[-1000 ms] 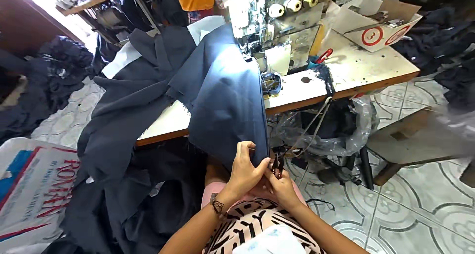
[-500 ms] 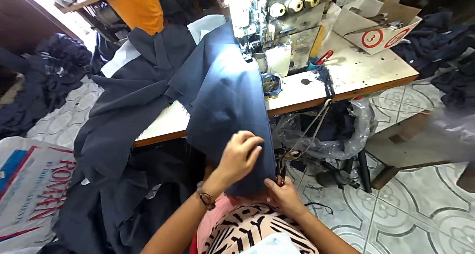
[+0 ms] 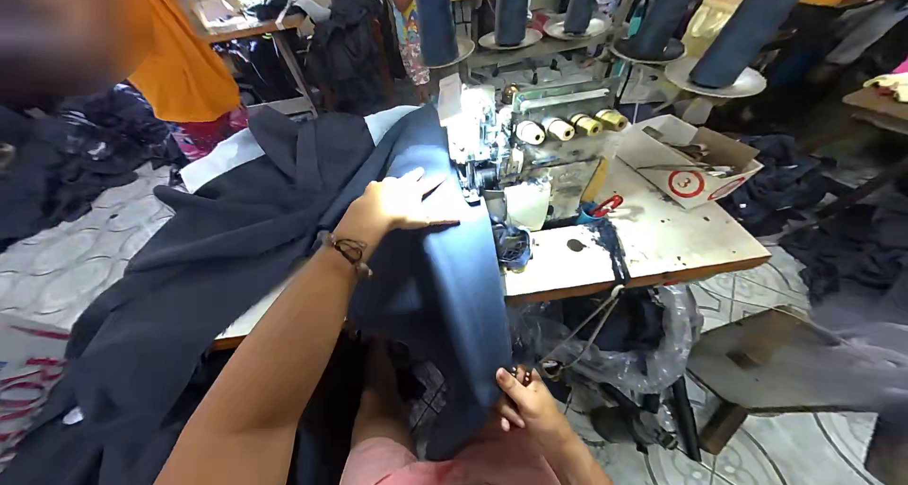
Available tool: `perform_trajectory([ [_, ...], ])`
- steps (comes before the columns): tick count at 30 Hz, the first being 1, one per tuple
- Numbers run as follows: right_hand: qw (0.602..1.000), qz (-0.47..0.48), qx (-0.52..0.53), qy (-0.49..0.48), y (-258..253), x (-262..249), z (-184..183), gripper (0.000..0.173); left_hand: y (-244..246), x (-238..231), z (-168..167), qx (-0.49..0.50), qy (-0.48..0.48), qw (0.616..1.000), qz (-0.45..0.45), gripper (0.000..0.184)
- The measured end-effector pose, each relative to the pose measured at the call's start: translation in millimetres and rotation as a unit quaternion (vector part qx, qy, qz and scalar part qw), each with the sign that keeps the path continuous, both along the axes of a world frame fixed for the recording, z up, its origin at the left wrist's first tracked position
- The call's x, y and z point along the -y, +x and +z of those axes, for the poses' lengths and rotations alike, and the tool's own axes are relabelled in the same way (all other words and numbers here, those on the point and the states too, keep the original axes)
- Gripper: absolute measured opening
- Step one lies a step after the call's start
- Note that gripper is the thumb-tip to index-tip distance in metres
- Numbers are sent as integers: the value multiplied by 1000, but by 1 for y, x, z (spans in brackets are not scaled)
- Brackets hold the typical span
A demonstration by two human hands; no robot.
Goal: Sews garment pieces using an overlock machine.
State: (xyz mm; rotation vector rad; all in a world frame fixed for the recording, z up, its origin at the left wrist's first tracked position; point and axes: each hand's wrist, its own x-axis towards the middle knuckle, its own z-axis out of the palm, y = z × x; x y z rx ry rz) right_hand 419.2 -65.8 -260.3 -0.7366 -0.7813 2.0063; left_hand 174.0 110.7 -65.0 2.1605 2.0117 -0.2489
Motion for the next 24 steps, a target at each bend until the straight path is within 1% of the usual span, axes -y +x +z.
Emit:
perform_trajectory([
  [3,1000,5,6,10,-10,-30,10,35,-11,-37,2,9,-37,999,18,115],
  [5,1000,0,5,24,-16,-49,16,34,-15,-59,1,-16,-51,998,36,124],
  [8,999,-20,11,40,-28,-72,32,32,-18,-81,3,-55,-46,995,62,121],
  [11,998,-30,39,30,-39,-91,53,27,-22,-92,5,-43,-30,995,81,112],
  [13,998,-39,55,13,-46,-103,67,24,-25,-95,0,-2,11,994,110,106],
  [15,996,-45,73,0,-53,-112,77,23,-26,-93,-8,50,99,985,135,101],
  [17,996,-55,76,-5,-59,-119,80,24,-16,-76,-8,69,191,972,120,87],
  [18,996,-60,70,-1,-60,-121,80,24,-10,-64,-8,68,241,964,85,74],
  [20,996,-65,52,12,-60,-116,73,24,3,-30,-18,83,341,936,-20,41],
  [21,996,-68,47,22,-57,-107,68,23,11,-5,-28,99,381,916,-76,29],
  [22,996,-75,43,37,-54,-94,62,24,20,25,-41,124,395,902,-125,23],
  [23,994,-80,44,54,-50,-79,55,26,28,56,-58,147,391,895,-156,21],
  [24,993,-82,50,67,-45,-61,45,27,35,88,-80,172,370,897,-170,21],
])
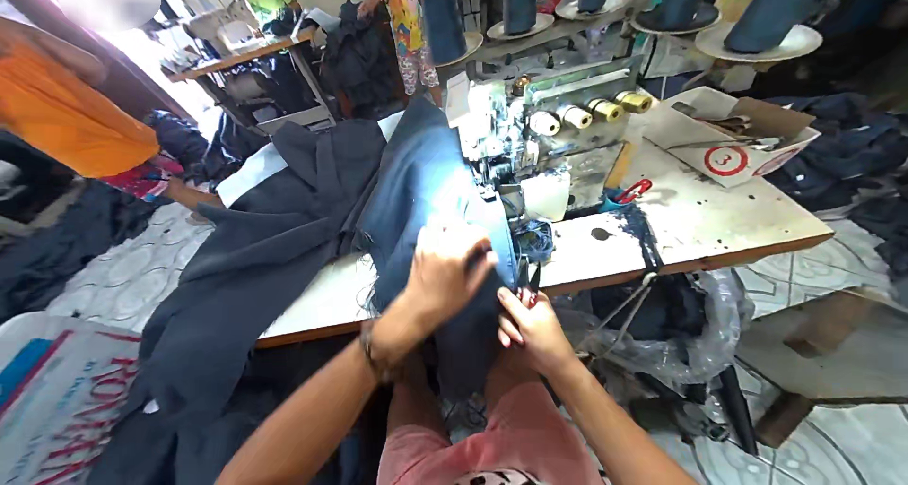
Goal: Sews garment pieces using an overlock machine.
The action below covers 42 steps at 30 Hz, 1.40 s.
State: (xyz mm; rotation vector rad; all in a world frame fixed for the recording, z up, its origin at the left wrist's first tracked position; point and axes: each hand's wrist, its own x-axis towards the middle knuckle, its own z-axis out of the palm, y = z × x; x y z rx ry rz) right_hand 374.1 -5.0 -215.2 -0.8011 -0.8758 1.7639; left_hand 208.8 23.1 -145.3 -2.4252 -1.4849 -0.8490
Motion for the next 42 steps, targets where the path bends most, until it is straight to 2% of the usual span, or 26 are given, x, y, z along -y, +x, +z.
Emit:
perform_trajectory([
  [1,1000,0,13,4,5,19,-11,27,5,33,-24,15,-33,999,-20,22],
  [3,999,-12,36,-12,15,55,-31,27,12,94,-72,54,-81,994,-53,37],
  [5,998,-17,47,-35,26,82,-44,24,16,137,-113,77,-62,993,-65,56],
  [8,998,-20,51,-29,37,107,-52,18,25,171,-140,62,-27,996,-60,75],
  [11,998,-26,53,-1,43,120,-48,19,38,177,-139,73,4,995,-60,57],
  [14,998,-33,50,-8,48,126,-39,23,40,169,-128,148,11,983,-112,32],
  [15,998,-36,44,-13,49,128,-37,25,39,168,-124,164,1,978,-131,30],
  [16,998,-40,39,-17,49,130,-36,28,38,168,-122,173,-14,974,-142,34],
  [19,999,-38,21,-13,52,133,-36,33,39,175,-118,191,-68,968,-147,62],
  [20,999,-31,14,-7,54,134,-36,35,41,177,-118,207,-77,965,-143,61],
  [24,1000,-18,-5,16,56,136,-39,46,48,177,-118,259,-67,957,-112,34],
  [28,999,-25,13,28,56,133,-42,50,52,172,-111,286,-105,948,-88,33],
  [32,999,-21,10,41,57,133,-44,49,57,165,-103,283,-68,954,-66,15],
  [34,998,-10,30,61,57,133,-46,51,60,170,-86,287,-17,953,-97,16],
  [37,997,-5,21,78,53,132,-50,53,73,181,-51,316,-16,940,-130,13],
  [39,998,6,13,61,48,134,-51,51,77,179,-52,315,-43,938,-138,12],
  [42,1000,7,0,-2,41,137,-47,48,76,177,-74,269,-79,950,-134,14],
])
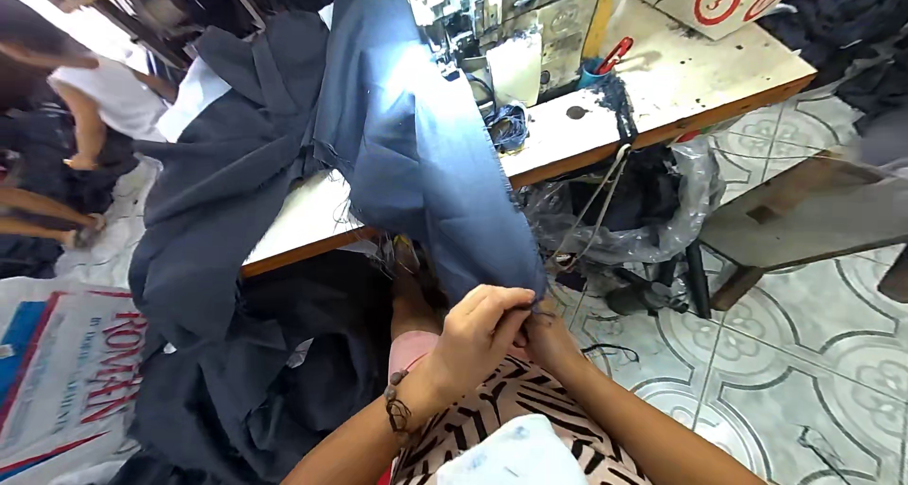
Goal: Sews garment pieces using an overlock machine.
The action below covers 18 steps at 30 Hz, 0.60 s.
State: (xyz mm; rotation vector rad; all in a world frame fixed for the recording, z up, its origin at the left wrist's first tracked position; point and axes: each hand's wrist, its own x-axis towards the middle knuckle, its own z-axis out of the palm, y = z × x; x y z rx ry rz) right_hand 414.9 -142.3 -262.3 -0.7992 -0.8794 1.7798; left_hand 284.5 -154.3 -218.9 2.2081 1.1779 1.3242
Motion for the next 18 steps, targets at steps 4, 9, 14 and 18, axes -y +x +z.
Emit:
perform_trajectory([
  [4,999,38,4,10,3,-7,-15,64,-23,-3,7,72,-42,996,42,11],
  [9,999,30,14,-1,-2,-16,-21,33,-21,-8,61,95,10,995,26,13],
  [14,997,-10,68,-45,-17,-25,-30,6,-6,-31,45,93,107,990,21,12],
  [18,994,-21,62,-87,-18,-37,-52,17,-13,-36,75,105,98,989,34,16],
])
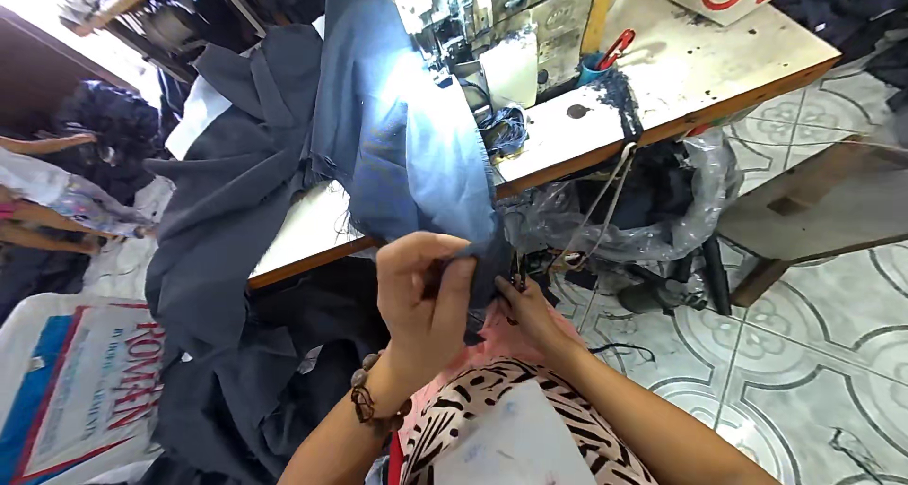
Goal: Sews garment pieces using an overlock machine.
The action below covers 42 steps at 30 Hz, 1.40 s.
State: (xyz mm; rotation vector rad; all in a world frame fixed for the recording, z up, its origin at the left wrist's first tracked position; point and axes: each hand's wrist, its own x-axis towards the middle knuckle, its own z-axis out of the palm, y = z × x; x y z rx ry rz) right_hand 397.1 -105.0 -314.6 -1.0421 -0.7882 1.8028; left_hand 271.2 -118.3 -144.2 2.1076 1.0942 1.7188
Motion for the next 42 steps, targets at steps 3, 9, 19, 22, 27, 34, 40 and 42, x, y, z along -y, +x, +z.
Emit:
perform_trajectory([
  [3,999,21,-28,25,2,-4,-1,24,-1,10,-10,-27,-99,994,-46,30],
  [9,993,-38,105,24,30,-35,-41,30,-25,25,-54,-22,-171,983,-57,14],
  [19,913,-384,115,-75,105,-62,-60,19,-18,18,-85,-56,-164,984,-29,13],
  [22,916,-390,53,-82,106,-60,-56,7,-15,14,-89,-54,-163,985,-35,14],
  [27,954,-225,78,-183,110,-41,-111,22,-12,10,-88,-56,-165,984,-41,15],
  [34,908,-225,232,-266,182,37,-210,51,-12,9,-86,-67,-188,979,-39,21],
  [40,872,-321,177,-323,236,77,-224,57,-6,4,-85,-61,-194,978,-32,23],
  [42,848,-330,212,-357,238,79,-230,35,-5,5,-85,-61,-194,979,-32,23],
])
